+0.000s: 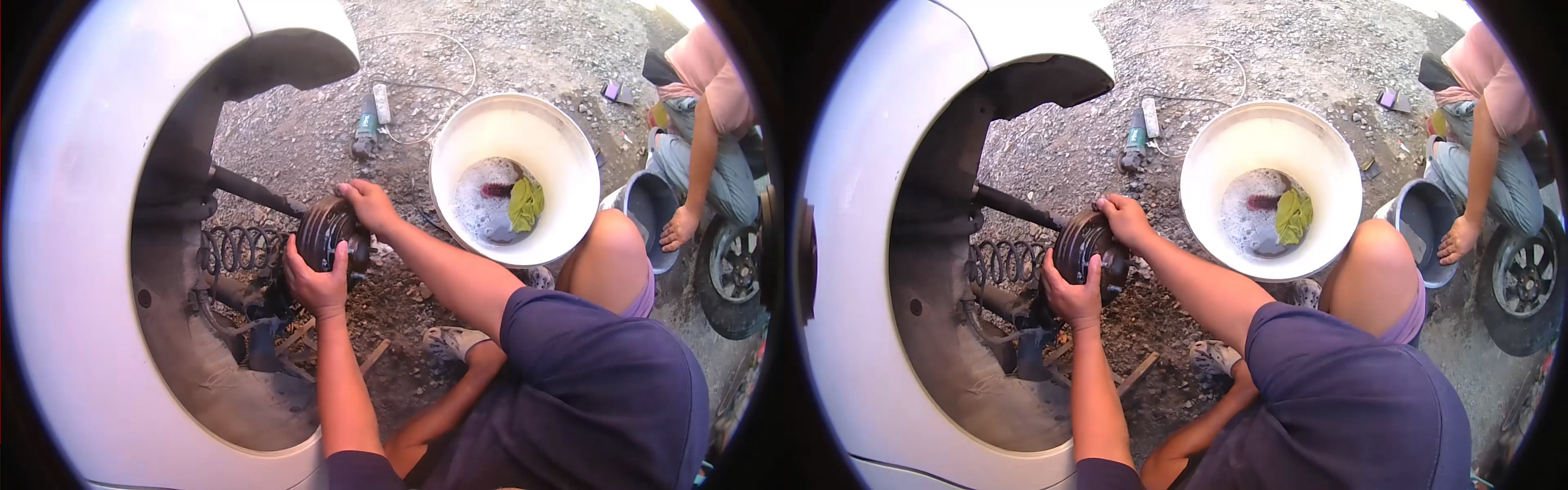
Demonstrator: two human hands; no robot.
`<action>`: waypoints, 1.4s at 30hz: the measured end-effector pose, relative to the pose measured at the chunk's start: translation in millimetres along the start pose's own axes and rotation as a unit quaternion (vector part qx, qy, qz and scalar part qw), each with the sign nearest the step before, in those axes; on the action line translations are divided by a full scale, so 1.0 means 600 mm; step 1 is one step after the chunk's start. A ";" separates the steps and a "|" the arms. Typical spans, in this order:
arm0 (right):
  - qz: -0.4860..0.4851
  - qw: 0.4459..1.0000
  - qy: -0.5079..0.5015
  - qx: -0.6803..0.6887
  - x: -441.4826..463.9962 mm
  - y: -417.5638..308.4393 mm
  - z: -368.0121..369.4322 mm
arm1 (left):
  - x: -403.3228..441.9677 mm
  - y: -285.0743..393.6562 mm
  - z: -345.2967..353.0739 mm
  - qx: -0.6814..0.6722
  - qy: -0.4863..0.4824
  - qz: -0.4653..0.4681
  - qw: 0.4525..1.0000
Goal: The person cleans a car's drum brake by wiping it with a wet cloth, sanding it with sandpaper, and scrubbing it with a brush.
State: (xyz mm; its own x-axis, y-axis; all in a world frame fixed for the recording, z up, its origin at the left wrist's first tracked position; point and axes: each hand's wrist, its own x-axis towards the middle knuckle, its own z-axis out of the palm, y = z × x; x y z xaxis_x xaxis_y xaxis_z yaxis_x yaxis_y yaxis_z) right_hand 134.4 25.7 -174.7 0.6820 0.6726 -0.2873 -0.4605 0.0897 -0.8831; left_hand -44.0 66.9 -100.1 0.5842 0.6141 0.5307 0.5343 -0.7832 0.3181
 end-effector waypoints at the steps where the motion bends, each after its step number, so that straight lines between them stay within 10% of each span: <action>1: -0.023 0.999 0.025 -0.037 0.009 0.013 0.010 | 0.002 0.001 0.003 -0.002 0.007 0.006 1.000; 4: -0.497 0.827 0.122 -0.235 -0.029 -0.013 0.057 | -0.004 -0.016 0.022 0.010 0.011 0.019 1.000; 7: -0.544 0.765 0.109 -0.326 -0.048 -0.022 0.042 | -0.002 -0.010 0.016 -0.015 0.002 0.010 1.000; 8: -0.554 0.757 0.114 -0.328 -0.025 -0.017 0.033 | 0.002 -0.004 0.012 -0.005 0.001 0.009 1.000; 10: -0.123 0.984 0.064 -0.113 0.000 0.019 0.004 | 0.001 0.006 0.007 -0.002 -0.006 0.012 1.000; 12: -0.010 0.988 0.116 -0.098 -0.002 0.063 -0.023 | 0.000 0.001 0.006 -0.008 -0.017 0.014 1.000; 18: 0.008 0.979 0.105 -0.174 -0.084 0.152 -0.144 | 0.001 0.112 -0.023 0.082 0.030 0.116 0.989; 20: -0.231 0.909 0.222 -0.268 -0.101 0.213 -0.188 | -0.015 0.223 -0.004 -0.149 -0.085 -0.034 0.985; 24: -0.278 0.885 0.201 -0.314 -0.089 0.225 -0.241 | -0.044 0.309 0.098 -0.301 -0.320 -0.325 0.838; 26: -0.302 0.869 0.189 -0.344 -0.055 0.230 -0.242 | -0.046 0.324 0.131 -0.506 -0.427 -0.450 0.599; 35: -0.402 0.805 0.031 -0.436 0.087 0.144 -0.424 | -0.008 0.441 0.248 -0.503 -0.416 -0.374 0.658; 40: -0.459 0.802 -0.192 -0.331 0.091 0.163 -0.532 | -0.020 0.500 0.245 -0.552 -0.418 -0.397 0.602; 42: -0.487 0.783 -0.231 -0.310 0.092 0.170 -0.550 | -0.020 0.472 0.228 -0.477 -0.447 -0.263 0.709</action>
State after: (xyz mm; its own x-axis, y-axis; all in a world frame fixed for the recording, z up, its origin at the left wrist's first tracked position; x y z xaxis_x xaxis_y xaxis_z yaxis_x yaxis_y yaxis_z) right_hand 312.4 -170.3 -403.1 0.1928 0.7135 0.6736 0.6131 0.4484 -0.6504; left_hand 183.7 -148.8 -123.6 0.8390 0.3281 -0.4341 0.4152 0.1297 0.9005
